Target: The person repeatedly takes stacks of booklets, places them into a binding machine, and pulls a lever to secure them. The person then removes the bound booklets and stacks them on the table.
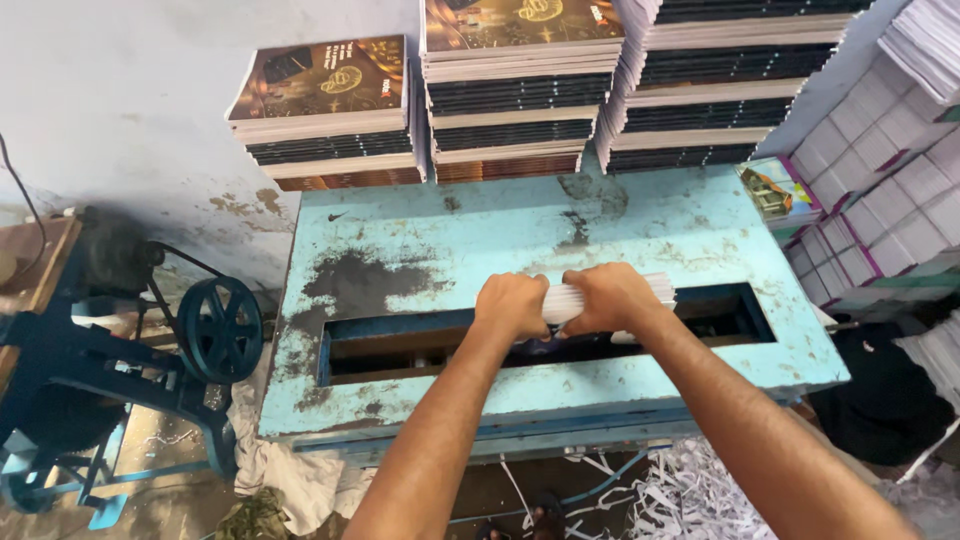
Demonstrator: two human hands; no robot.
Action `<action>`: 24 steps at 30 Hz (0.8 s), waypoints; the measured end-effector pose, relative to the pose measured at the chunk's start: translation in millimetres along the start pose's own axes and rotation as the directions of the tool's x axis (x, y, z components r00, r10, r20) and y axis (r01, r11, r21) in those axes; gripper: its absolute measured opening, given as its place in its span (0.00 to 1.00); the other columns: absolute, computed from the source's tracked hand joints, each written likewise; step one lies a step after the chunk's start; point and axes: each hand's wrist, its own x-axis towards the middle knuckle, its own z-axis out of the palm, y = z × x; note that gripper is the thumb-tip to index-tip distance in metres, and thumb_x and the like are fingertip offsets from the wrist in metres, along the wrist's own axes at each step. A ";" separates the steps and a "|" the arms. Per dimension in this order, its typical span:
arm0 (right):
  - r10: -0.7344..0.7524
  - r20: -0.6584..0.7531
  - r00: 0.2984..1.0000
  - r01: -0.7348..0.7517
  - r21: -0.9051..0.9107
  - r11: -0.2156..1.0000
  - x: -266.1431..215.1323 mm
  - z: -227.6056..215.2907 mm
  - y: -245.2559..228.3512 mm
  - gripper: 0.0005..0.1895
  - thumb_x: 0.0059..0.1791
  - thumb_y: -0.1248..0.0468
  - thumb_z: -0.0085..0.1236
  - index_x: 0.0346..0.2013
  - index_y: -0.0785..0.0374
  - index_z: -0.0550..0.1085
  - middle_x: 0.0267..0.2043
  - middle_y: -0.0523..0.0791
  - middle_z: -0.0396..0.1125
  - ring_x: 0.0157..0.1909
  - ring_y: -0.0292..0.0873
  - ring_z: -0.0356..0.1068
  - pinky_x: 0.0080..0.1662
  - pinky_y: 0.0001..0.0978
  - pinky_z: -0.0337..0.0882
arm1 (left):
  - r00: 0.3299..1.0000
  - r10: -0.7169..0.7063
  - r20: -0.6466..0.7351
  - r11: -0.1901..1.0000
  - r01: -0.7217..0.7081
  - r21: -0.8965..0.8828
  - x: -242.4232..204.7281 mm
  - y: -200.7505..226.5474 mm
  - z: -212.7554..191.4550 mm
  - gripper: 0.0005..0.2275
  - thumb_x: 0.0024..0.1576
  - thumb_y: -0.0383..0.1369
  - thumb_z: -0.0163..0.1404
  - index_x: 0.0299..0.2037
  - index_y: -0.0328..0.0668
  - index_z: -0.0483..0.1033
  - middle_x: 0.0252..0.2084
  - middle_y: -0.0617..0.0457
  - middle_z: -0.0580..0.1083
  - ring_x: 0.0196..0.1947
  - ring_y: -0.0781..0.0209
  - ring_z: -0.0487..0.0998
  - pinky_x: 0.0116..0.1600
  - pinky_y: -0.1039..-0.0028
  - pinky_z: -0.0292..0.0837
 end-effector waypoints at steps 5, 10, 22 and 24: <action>-0.051 -0.014 0.999 0.052 0.027 0.998 -2.3 5.4 4.3 0.36 0.25 0.39 0.74 0.36 0.58 0.76 0.29 0.53 0.74 0.37 0.61 0.74 0.41 0.53 0.72 | 1.000 -0.015 0.007 1.000 0.015 0.009 0.9 1.2 3.7 0.27 0.32 0.43 0.70 0.41 0.43 0.78 0.35 0.43 0.80 0.38 0.42 0.82 0.42 0.56 0.76; -0.068 -0.004 0.998 0.068 0.014 0.998 0.5 0.9 8.7 0.36 0.26 0.39 0.75 0.36 0.59 0.76 0.29 0.53 0.74 0.36 0.60 0.74 0.41 0.52 0.72 | 0.999 -0.031 -0.025 0.999 0.030 -0.012 3.7 2.0 1.3 0.27 0.32 0.44 0.70 0.41 0.44 0.78 0.34 0.43 0.80 0.37 0.42 0.82 0.42 0.55 0.76; -0.067 0.051 0.996 0.067 0.007 0.998 -4.8 -4.4 6.0 0.38 0.26 0.40 0.75 0.41 0.59 0.76 0.32 0.54 0.75 0.38 0.60 0.75 0.42 0.50 0.73 | 0.992 -0.096 -0.085 0.988 0.105 0.112 -1.1 21.3 13.9 0.39 0.25 0.45 0.74 0.48 0.43 0.71 0.42 0.46 0.78 0.46 0.45 0.79 0.48 0.53 0.70; -0.076 0.026 0.997 0.075 0.024 0.997 -5.0 -4.1 5.9 0.39 0.25 0.41 0.74 0.43 0.59 0.76 0.32 0.54 0.75 0.38 0.60 0.75 0.42 0.51 0.73 | 0.990 -0.094 -0.109 0.991 0.103 0.084 -1.5 19.9 18.0 0.37 0.26 0.44 0.74 0.47 0.42 0.72 0.41 0.45 0.79 0.43 0.44 0.80 0.46 0.54 0.72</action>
